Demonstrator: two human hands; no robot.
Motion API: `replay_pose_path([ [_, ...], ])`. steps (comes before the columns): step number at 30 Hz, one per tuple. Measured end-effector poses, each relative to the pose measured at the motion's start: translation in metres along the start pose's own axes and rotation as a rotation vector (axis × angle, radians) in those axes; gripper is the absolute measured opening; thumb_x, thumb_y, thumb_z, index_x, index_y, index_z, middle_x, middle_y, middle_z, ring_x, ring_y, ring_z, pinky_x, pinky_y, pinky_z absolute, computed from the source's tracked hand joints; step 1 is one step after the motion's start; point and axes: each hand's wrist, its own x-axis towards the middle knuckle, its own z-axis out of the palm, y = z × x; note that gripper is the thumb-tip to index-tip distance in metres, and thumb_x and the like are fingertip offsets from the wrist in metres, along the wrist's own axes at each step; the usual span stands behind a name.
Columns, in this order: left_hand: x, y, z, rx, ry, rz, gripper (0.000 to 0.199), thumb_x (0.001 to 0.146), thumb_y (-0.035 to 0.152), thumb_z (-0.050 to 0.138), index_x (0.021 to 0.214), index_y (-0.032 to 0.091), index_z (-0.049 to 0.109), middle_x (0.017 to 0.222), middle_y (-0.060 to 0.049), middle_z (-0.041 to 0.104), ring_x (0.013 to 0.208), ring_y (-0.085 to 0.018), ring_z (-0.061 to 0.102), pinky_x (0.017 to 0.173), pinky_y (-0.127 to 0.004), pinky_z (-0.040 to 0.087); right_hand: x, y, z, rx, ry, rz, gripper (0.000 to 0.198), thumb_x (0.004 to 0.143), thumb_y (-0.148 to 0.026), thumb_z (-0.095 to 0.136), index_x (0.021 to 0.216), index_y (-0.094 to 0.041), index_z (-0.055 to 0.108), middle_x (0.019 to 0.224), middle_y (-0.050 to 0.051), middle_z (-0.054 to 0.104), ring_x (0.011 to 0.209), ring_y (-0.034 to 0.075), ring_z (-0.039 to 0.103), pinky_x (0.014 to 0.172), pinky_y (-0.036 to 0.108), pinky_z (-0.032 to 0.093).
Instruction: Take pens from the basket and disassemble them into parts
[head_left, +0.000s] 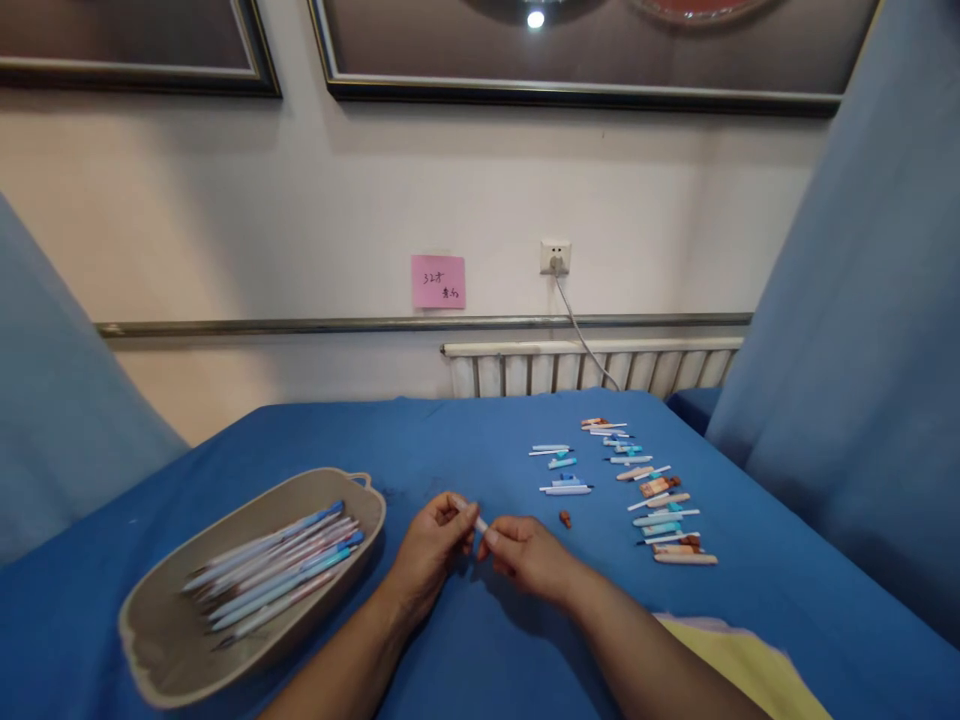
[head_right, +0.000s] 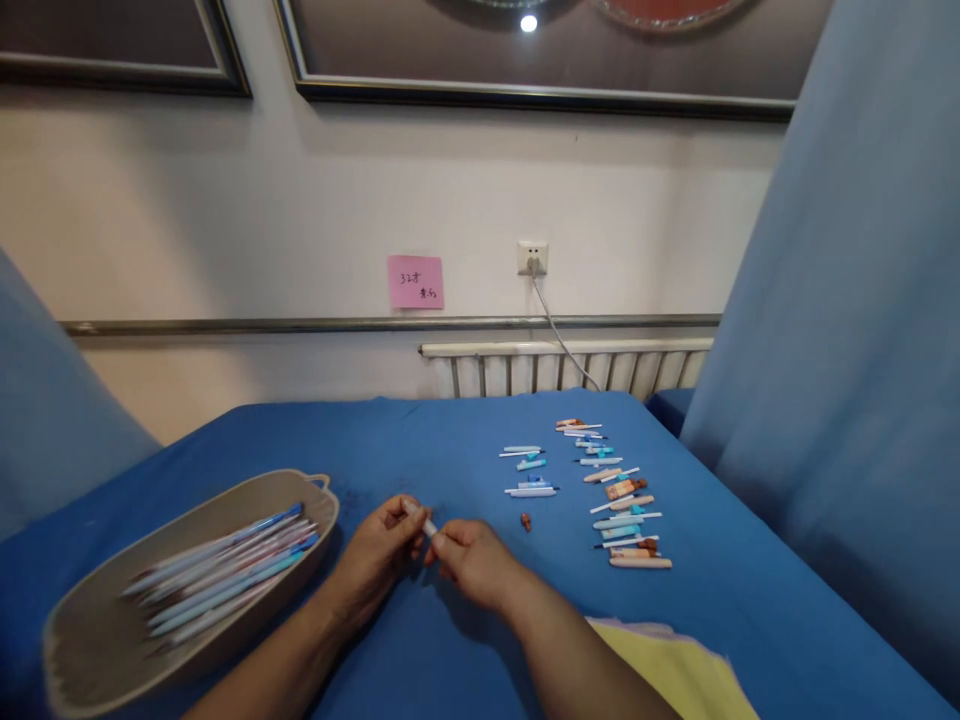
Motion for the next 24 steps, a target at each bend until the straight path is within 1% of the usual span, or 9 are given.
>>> replay_pose_path([
  [2, -0.002, 0.002, 0.001, -0.041, 0.002, 0.001, 0.021, 0.072, 0.032, 0.071, 0.077, 0.017, 0.058, 0.061, 0.003, 0.057, 0.047, -0.006, 0.049, 0.048, -0.018, 0.038, 0.0, 0.001, 0.0, 0.015, -0.009, -0.007, 0.036, 0.08, -0.051, 0.051, 0.073, -0.015, 0.056, 0.047, -0.007, 0.037, 0.038, 0.006, 0.027, 0.041, 0.021, 0.021],
  [3, -0.004, 0.004, 0.001, -0.067, -0.012, -0.004, 0.023, 0.072, 0.033, 0.07, 0.086, 0.018, 0.061, 0.07, 0.001, 0.062, 0.05, -0.007, 0.051, 0.049, -0.019, 0.039, 0.0, 0.001, 0.0, 0.031, -0.01, 0.002, 0.037, 0.08, -0.052, 0.052, 0.073, -0.016, 0.055, 0.046, -0.008, 0.036, 0.038, 0.006, 0.026, 0.041, 0.021, 0.02],
  [5, -0.006, 0.008, 0.0, -0.101, -0.064, -0.027, 0.033, 0.072, 0.031, 0.071, 0.101, 0.018, 0.061, 0.091, -0.005, 0.065, 0.058, -0.009, 0.056, 0.053, -0.021, 0.042, 0.0, 0.0, 0.0, 0.065, -0.003, 0.03, 0.04, 0.078, -0.056, 0.052, 0.073, -0.016, 0.054, 0.046, -0.008, 0.035, 0.037, 0.005, 0.024, 0.04, 0.021, 0.018],
  [6, -0.007, 0.009, 0.0, -0.104, -0.094, -0.042, 0.036, 0.072, 0.029, 0.071, 0.104, 0.017, 0.062, 0.095, -0.007, 0.065, 0.061, -0.01, 0.057, 0.054, -0.021, 0.043, 0.0, -0.001, 0.0, 0.076, 0.004, 0.042, 0.041, 0.077, -0.057, 0.053, 0.073, -0.016, 0.054, 0.047, -0.008, 0.036, 0.037, 0.005, 0.024, 0.039, 0.021, 0.017],
  [9, -0.007, 0.01, -0.002, -0.08, -0.143, -0.067, 0.027, 0.072, 0.028, 0.071, 0.093, 0.012, 0.065, 0.077, -0.006, 0.065, 0.059, -0.011, 0.057, 0.054, -0.02, 0.043, -0.002, -0.004, -0.001, 0.079, 0.007, 0.065, 0.045, 0.074, -0.06, 0.053, 0.075, -0.016, 0.055, 0.05, -0.007, 0.037, 0.038, 0.005, 0.024, 0.038, 0.021, 0.016],
  [11, -0.005, 0.009, -0.002, -0.083, -0.088, -0.052, 0.022, 0.073, 0.031, 0.07, 0.084, 0.013, 0.064, 0.069, -0.003, 0.063, 0.054, -0.009, 0.054, 0.051, -0.019, 0.042, -0.003, -0.005, -0.001, 0.052, -0.012, 0.067, 0.043, 0.076, -0.058, 0.053, 0.074, -0.016, 0.056, 0.049, -0.007, 0.037, 0.038, 0.005, 0.025, 0.038, 0.021, 0.017],
  [14, -0.001, 0.011, -0.004, -0.133, 0.088, -0.006, 0.024, 0.069, 0.033, 0.074, 0.074, 0.015, 0.058, 0.068, 0.0, 0.063, 0.048, -0.005, 0.05, 0.045, -0.015, 0.04, -0.004, -0.004, 0.0, -0.021, -0.023, 0.075, 0.035, 0.08, -0.05, 0.052, 0.074, -0.015, 0.058, 0.049, -0.007, 0.038, 0.039, 0.006, 0.028, 0.039, 0.02, 0.02],
  [16, 0.001, 0.013, -0.006, -0.163, 0.161, 0.006, 0.027, 0.067, 0.032, 0.075, 0.073, 0.015, 0.056, 0.068, 0.001, 0.062, 0.048, -0.004, 0.05, 0.045, -0.013, 0.041, -0.004, -0.003, -0.001, -0.06, -0.016, 0.082, 0.03, 0.082, -0.043, 0.05, 0.075, -0.015, 0.059, 0.05, -0.006, 0.039, 0.04, 0.006, 0.03, 0.04, 0.02, 0.021],
  [24, 0.004, 0.012, -0.009, -0.191, 0.202, 0.005, 0.017, 0.076, 0.024, 0.068, 0.086, 0.014, 0.058, 0.081, -0.004, 0.066, 0.056, -0.006, 0.057, 0.051, -0.015, 0.048, -0.002, -0.004, -0.008, -0.113, 0.063, 0.146, 0.021, 0.08, -0.03, 0.047, 0.073, -0.015, 0.06, 0.046, -0.007, 0.038, 0.036, 0.006, 0.027, 0.039, 0.02, 0.018],
])
